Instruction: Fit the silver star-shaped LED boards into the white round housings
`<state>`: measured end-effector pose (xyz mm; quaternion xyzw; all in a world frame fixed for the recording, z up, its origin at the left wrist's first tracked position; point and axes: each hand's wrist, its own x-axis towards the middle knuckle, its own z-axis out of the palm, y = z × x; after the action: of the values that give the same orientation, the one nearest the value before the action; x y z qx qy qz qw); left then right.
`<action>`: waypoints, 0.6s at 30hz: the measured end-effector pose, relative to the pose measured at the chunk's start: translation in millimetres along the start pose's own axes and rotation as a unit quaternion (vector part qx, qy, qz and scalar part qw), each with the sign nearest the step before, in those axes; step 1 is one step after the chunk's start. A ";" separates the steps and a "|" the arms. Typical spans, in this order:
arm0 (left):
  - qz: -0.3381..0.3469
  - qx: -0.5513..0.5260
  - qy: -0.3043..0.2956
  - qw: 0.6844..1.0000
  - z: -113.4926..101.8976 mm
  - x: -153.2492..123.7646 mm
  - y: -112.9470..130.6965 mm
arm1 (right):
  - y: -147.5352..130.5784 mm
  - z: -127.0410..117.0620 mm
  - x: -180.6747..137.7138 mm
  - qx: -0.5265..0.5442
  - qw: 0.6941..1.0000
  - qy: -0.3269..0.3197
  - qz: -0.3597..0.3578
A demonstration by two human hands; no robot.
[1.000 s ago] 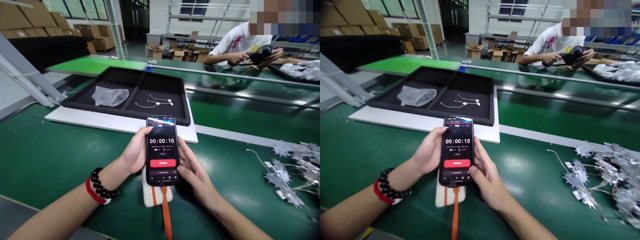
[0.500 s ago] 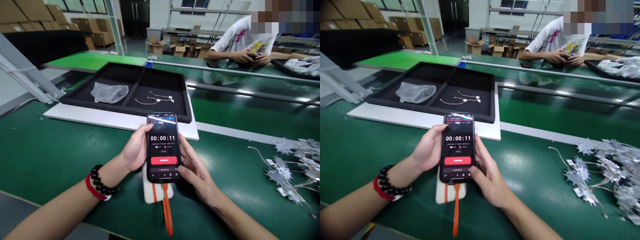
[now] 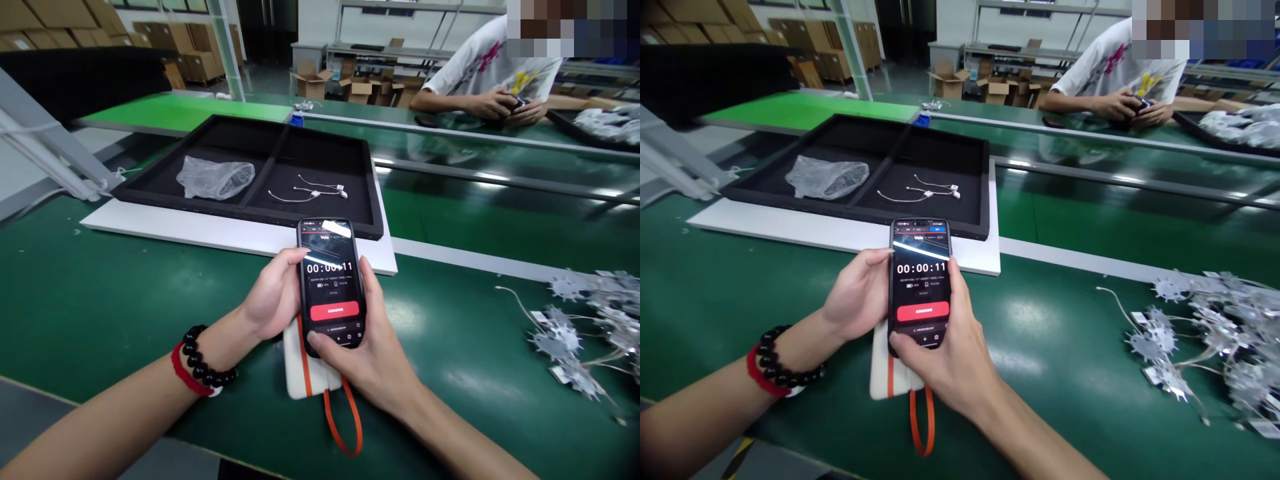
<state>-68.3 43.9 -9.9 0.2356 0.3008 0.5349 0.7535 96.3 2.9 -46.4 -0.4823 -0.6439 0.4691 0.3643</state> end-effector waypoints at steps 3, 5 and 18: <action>0.004 0.004 -0.014 1.000 -1.8 -0.2 -1.1 | 3.4 -1.7 -1.8 0.023 0.999 -0.009 -0.034; 0.004 0.009 -0.021 1.000 -2.5 -1.0 -1.4 | 5.1 -2.6 -2.7 0.034 0.997 -0.013 -0.063; -0.018 0.026 -0.046 0.998 -3.2 -10.5 -5.4 | 4.4 -6.8 -6.1 0.079 0.993 -0.038 -0.078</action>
<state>-69.6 32.3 -13.7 0.2740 0.2842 0.5023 0.7693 105.4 -0.8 -48.7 -0.3816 -0.6538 0.5070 0.4121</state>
